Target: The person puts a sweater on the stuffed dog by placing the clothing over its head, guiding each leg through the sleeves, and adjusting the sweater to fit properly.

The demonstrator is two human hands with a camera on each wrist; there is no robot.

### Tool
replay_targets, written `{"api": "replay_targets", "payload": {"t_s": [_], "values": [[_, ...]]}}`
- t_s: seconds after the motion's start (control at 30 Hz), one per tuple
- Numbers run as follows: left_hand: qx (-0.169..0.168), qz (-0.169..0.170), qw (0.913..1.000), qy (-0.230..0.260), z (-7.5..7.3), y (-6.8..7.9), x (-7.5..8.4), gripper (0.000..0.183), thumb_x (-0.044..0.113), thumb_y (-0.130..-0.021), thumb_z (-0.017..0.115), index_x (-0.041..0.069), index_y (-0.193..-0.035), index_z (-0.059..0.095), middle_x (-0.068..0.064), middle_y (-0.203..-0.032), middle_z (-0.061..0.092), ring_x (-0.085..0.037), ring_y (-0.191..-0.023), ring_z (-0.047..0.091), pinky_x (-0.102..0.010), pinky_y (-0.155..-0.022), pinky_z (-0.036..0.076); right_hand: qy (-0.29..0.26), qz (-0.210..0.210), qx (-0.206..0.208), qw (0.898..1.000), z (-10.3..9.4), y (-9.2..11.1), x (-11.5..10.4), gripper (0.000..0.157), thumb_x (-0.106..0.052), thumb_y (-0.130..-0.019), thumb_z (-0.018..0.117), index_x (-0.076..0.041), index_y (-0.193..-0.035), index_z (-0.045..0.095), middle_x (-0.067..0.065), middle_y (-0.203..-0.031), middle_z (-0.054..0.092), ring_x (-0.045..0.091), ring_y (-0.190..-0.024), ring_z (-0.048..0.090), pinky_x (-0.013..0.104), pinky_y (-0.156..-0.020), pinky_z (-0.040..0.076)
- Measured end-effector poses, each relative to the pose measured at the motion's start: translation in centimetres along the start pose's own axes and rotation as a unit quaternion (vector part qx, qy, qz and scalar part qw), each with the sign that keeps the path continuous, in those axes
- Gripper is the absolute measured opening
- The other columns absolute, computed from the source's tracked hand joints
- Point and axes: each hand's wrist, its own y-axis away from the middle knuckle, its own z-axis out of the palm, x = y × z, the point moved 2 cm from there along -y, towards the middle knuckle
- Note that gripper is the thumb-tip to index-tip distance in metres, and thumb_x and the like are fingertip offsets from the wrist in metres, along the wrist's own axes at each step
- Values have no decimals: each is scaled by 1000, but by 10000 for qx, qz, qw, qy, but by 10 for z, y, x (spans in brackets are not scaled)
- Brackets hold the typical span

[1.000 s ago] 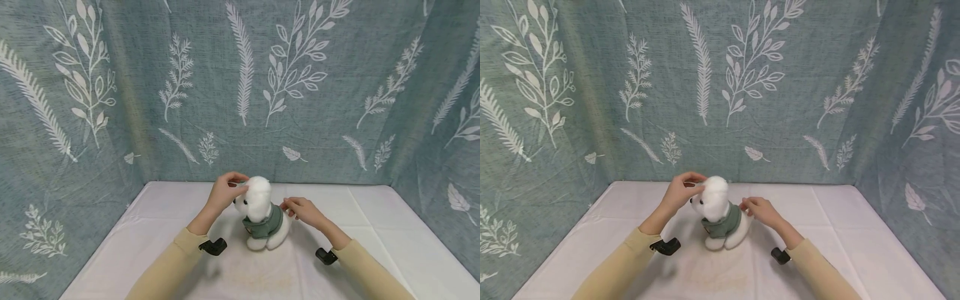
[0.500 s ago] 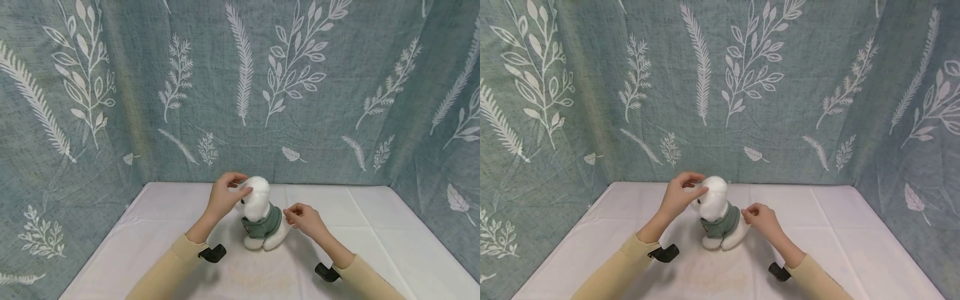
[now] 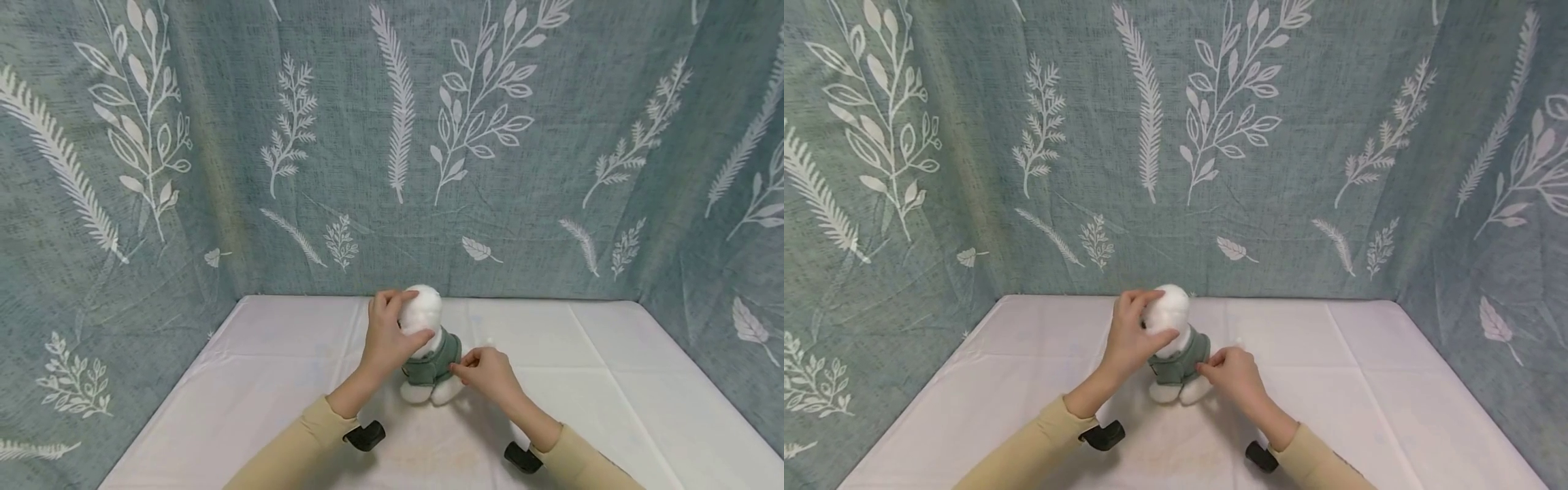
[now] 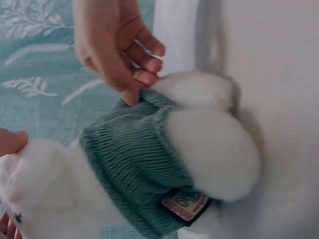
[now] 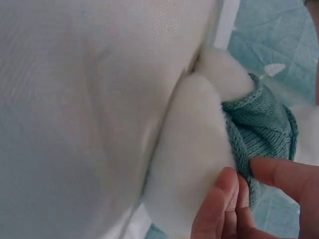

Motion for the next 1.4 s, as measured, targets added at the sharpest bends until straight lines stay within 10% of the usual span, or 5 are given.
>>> {"api": "replay_targets", "payload": {"t_s": [0.5, 1.0, 1.4], "values": [[-29, 126, 9987, -489, 3, 3, -3, 55, 12, -72, 79, 9, -122, 56, -14, -115, 42, -27, -101, 37, -43, -82, 43, 219, 366, -26, 9991, -11, 3, 26, 14, -12, -78, 66, -11, -64, 66, -3, -55, 61, 12, -52, 53, 25, -51, 41], [-215, -344, 9991, 104, -2, -2, -6, 54, 16, -72, 82, 9, -122, 59, -14, -117, 46, -30, -108, 41, -50, -86, 45, 924, -786, 507, 9913, -22, -17, 2, 15, -15, -84, 68, -5, -94, 66, 1, -78, 65, 12, -70, 61, 29, -62, 50], [-280, -428, 9986, 117, -2, -1, -5, 51, 15, -74, 79, 10, -121, 58, -13, -116, 44, -29, -108, 39, -50, -87, 44, 976, -644, -671, 9909, -29, -50, 10, 17, -15, -89, 61, -7, -100, 71, 4, -90, 69, 18, -82, 64, 33, -70, 52]]}}
